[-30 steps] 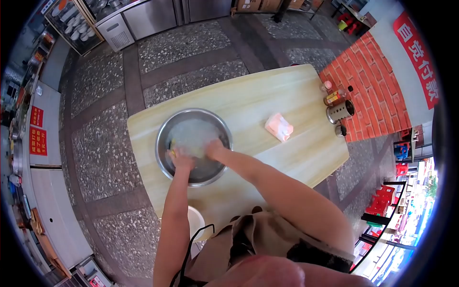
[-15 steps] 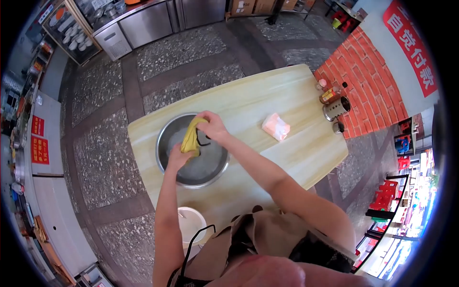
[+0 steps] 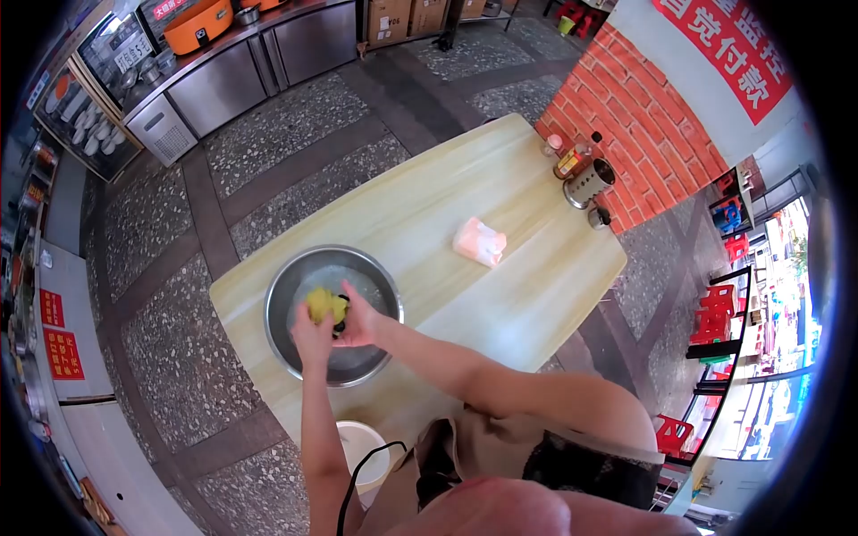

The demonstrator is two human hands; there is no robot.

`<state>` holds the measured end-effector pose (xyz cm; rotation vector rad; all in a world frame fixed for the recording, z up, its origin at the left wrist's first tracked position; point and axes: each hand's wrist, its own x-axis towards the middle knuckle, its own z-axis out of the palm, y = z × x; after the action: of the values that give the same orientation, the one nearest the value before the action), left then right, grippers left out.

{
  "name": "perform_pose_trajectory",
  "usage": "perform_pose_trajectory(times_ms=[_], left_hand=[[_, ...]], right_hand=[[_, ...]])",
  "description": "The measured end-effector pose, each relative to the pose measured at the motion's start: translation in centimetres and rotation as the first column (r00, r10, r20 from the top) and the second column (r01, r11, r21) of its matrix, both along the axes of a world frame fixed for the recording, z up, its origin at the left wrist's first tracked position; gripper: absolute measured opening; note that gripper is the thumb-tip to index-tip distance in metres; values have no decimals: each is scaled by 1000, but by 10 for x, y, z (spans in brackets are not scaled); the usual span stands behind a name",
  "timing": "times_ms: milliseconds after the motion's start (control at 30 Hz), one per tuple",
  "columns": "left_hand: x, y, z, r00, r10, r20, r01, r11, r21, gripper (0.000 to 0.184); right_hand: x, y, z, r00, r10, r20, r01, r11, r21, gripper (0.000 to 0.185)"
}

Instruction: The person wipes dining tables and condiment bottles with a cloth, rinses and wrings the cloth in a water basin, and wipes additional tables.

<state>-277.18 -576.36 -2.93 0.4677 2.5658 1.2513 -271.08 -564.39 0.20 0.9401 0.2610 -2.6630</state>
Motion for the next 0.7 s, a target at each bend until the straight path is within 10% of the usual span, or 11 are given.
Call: perform_pose_trajectory(times_ms=[33,100,167,233,300,367,500,567,700], left_hand=[[6,-1,9,1000,-3,2,3,1000,0,35],[16,-10,13,768,-342,-542,293,939,-178,37],[14,-20,-2,833,-310,-459,313,947,-72,30],[3,-25,-38,912,90,401,-345,696,629,27],[-2,-23,-58,838,154,523,-501,595,628,37],[-8,-19,-59,424,-528,736,-710,310,632,51],[-6,6,-29,397,-611,685,-696,286,659,47],[-25,2,-73,400,-558,727,-709,314,631,35],[-39,13,-53,260,-352,899,-660,615,432,23]], right_hand=[[-3,0,-8,1000,-3,2,3,1000,0,42],[-10,0,-41,992,82,-91,-75,995,68,35],[-13,1,-64,992,54,-114,-51,998,36,33],[-18,-1,-71,992,20,-124,-41,985,-170,34],[-15,-9,-52,986,-22,-166,-42,928,-370,34],[-12,-17,-47,977,-71,-200,-52,832,-552,35],[-1,-31,-51,975,-98,-202,-60,752,-656,37],[4,-25,-37,999,-7,44,25,903,-428,37],[10,-14,-45,982,147,-121,-164,975,-152,34]])
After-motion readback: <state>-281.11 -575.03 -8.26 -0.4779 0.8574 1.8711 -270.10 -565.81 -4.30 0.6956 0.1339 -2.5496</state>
